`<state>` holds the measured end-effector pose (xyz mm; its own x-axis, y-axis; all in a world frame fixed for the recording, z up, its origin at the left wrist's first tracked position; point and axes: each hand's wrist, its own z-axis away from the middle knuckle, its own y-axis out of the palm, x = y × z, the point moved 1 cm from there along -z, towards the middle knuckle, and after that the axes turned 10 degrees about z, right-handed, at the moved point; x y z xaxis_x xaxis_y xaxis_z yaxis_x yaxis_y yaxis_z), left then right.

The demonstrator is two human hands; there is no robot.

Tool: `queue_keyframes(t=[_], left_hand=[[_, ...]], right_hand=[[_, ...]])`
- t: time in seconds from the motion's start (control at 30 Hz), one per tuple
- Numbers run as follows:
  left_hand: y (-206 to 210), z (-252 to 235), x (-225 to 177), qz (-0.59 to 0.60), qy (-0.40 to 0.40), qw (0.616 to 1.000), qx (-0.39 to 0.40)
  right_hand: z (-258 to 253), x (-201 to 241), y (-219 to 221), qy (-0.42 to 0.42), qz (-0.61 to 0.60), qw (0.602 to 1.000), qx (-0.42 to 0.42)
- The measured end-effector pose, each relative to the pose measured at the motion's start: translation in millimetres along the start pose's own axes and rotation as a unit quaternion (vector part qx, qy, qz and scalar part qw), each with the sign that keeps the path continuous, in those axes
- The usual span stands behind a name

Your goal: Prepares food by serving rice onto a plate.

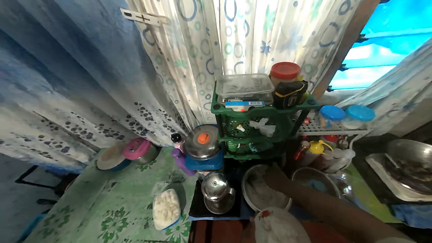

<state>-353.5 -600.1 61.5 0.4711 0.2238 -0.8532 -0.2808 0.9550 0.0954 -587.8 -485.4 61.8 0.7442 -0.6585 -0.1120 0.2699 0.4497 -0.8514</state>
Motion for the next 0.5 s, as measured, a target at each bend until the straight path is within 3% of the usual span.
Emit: queue_keyframes(t=[0.3, 0.5], left_hand=[[4, -21, 33, 0.043, -0.015, 0.999, -0.013], [4, -21, 34, 0.064, -0.011, 0.998, -0.011]], right_hand=[[10, -11, -1, 0.025, -0.035, 0.995, 0.087], [22, -19, 6, 0.02, -0.073, 0.989, 0.13]])
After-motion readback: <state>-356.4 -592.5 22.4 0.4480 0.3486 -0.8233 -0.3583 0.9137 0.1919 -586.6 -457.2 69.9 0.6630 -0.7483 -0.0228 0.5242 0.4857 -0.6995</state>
